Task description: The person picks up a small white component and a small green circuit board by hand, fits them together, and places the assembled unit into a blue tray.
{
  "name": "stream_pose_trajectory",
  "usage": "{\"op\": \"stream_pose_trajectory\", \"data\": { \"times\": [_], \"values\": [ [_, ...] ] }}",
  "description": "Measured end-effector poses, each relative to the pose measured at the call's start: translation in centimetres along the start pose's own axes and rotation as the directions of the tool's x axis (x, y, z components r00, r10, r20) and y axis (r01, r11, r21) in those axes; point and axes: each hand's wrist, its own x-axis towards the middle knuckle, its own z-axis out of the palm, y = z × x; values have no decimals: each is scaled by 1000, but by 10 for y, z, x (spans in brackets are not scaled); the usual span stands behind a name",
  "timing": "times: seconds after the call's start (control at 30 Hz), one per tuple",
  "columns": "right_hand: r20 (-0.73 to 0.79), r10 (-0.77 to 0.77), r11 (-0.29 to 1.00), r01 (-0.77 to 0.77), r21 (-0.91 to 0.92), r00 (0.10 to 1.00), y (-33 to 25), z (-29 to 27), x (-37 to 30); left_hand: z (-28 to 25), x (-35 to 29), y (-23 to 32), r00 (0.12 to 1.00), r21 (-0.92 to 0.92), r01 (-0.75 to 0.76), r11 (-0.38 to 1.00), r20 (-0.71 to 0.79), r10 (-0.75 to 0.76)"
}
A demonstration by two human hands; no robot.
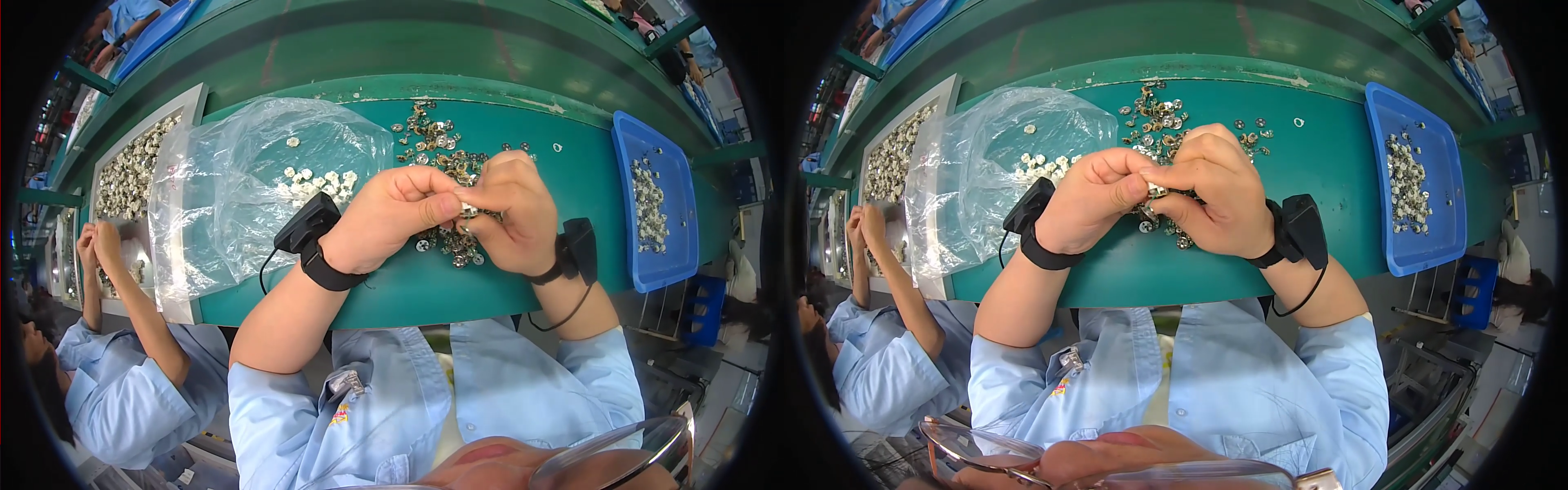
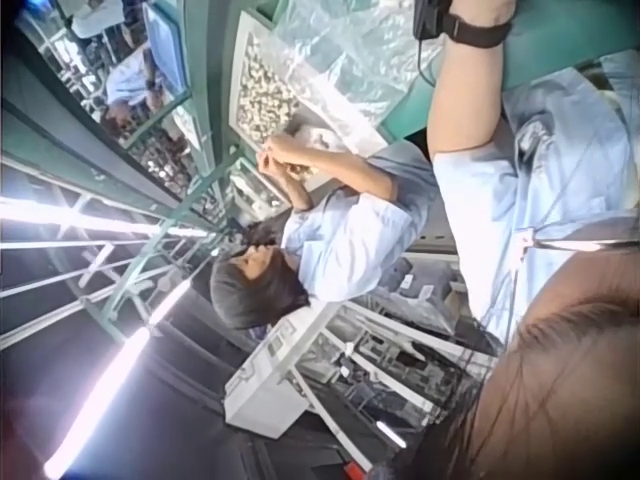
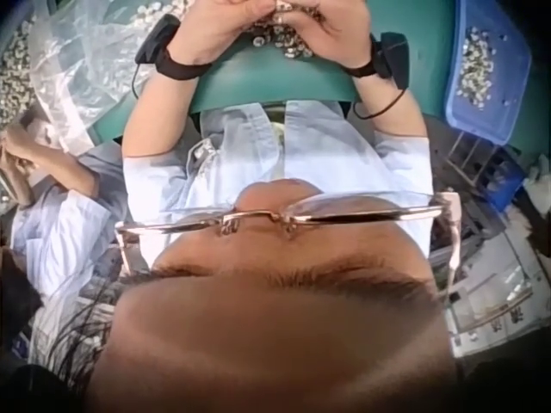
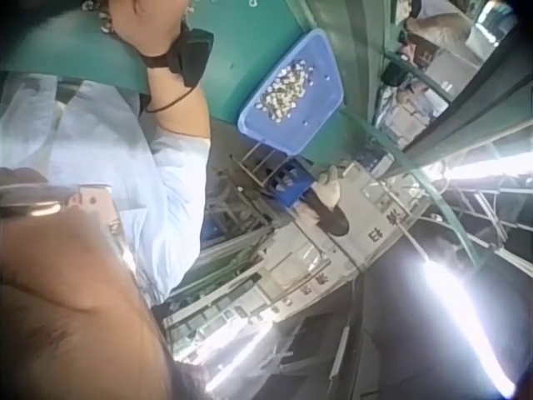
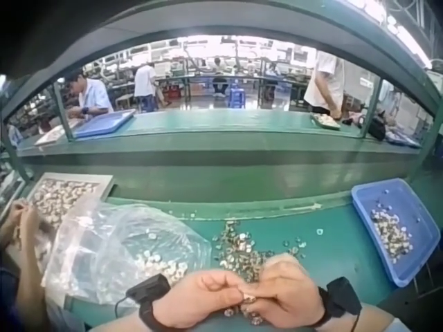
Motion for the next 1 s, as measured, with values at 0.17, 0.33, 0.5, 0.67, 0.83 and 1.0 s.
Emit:
{"op": "stream_pose_trajectory", "data": {
  "times": [0.17,0.33,0.5,0.67,0.83,1.0],
  "values": [
    [33,-2,1000,1,13,999,-1,-3,5,-7,1,3,999,6,31,999,39,-31],
    [19,-50,997,51,-52,999,-3,-3,6,-8,3,7,994,72,88,994,63,-93],
    [37,-87,985,91,-143,996,-2,-3,4,-11,4,3,999,223,35,974,-22,-31],
    [42,-81,987,86,-134,996,-1,0,1,-12,5,-5,999,117,36,992,-14,-35],
    [34,-62,996,64,-55,997,-4,2,3,-15,4,4,991,79,102,992,76,-108],
    [39,-52,999,52,4,998,-7,4,3,-19,4,6,984,104,77,992,150,-92]
  ]
}}
